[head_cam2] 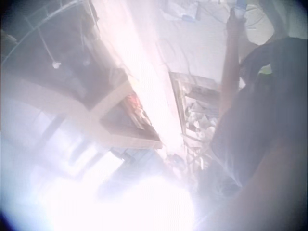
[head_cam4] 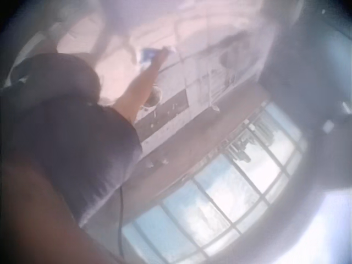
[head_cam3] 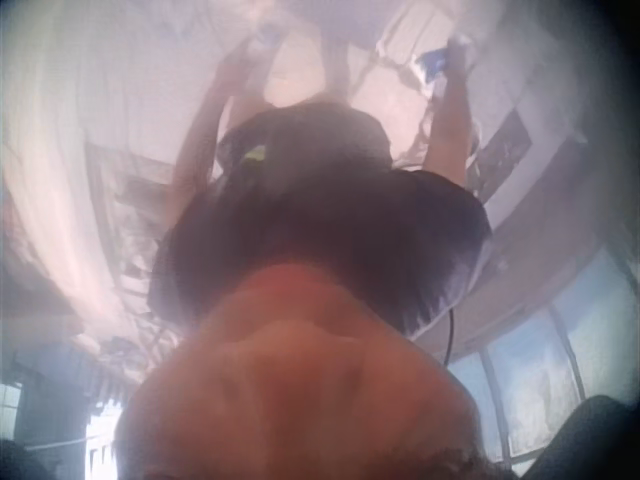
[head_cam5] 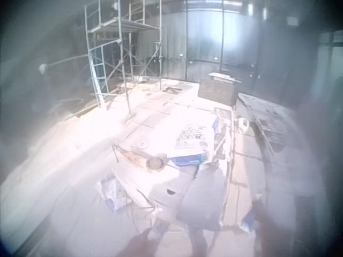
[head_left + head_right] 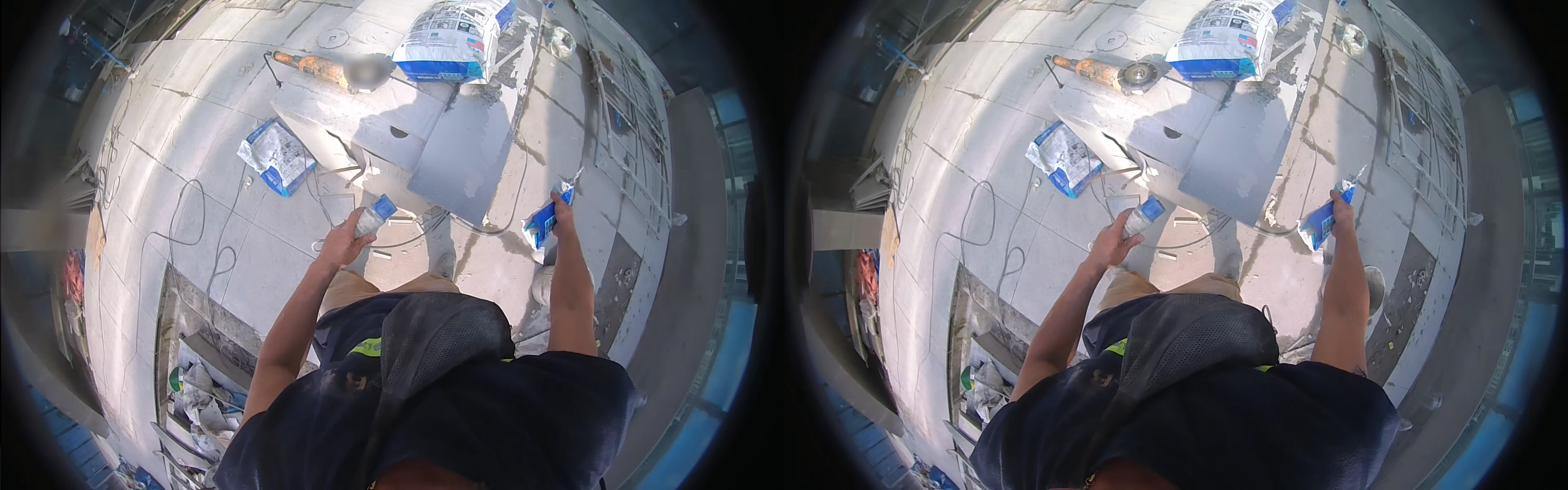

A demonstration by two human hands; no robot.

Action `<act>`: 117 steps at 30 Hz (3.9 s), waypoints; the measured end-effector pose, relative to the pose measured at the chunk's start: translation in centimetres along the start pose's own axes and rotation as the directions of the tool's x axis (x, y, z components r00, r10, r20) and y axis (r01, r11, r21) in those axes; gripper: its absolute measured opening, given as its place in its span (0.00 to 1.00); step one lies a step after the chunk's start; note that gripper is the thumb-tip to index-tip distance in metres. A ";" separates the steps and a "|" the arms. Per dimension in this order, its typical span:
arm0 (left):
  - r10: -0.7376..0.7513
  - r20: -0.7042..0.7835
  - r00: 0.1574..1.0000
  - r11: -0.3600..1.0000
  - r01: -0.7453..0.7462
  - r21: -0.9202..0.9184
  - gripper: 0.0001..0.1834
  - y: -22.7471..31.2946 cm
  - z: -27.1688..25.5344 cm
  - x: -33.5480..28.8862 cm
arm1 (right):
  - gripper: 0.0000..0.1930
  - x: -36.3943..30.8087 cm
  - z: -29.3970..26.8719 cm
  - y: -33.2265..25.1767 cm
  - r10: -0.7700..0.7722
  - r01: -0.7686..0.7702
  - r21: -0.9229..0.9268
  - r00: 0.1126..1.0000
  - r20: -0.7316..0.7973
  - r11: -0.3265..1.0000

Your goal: The person picks up a blue grout bag and a white nozzle, then assembles them by screwing the nozzle onto the bag. The person also handles a circular metal object, possibly a blade or part of a tool, and places it on the floor.

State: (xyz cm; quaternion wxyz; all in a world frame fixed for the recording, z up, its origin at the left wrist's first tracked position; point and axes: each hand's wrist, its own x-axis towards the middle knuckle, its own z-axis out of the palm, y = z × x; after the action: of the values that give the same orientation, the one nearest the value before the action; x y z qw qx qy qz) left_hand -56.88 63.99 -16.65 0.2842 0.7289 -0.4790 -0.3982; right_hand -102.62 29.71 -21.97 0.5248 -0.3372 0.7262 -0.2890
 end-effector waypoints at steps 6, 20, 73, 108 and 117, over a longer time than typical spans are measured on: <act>0.237 0.006 0.971 0.969 -0.236 -0.068 0.33 -6.9 2.7 8.1 | 0.24 -10.6 4.0 -4.5 -0.078 0.084 0.102 0.995 -0.066 0.991; 0.256 0.173 0.951 0.948 -0.283 0.149 0.26 -14.5 -5.9 12.7 | 0.27 -21.9 17.1 -8.0 -0.020 -0.019 0.251 0.988 0.152 0.968; 0.366 0.922 0.130 0.553 -0.826 -0.104 0.53 0.6 -20.2 41.0 | 0.32 -31.2 51.9 -0.2 0.444 0.188 0.930 0.837 -0.319 0.315; 0.533 0.834 -0.142 0.207 -0.934 -0.291 0.40 -1.5 -14.6 34.0 | 0.38 -28.0 53.3 -3.7 0.480 0.343 0.936 0.836 -0.264 -0.082; 0.574 0.784 -0.237 0.046 -0.947 -0.319 0.35 -2.6 -13.8 34.8 | 0.37 -26.6 53.3 -3.7 0.587 0.313 0.944 0.786 -0.193 -0.108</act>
State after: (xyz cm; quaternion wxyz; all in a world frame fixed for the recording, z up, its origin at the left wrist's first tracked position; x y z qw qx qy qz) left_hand -36.14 33.26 -22.24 0.0616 -0.0035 -0.9646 -0.2564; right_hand -45.07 45.06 -19.07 0.3707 0.3580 0.4180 -0.7481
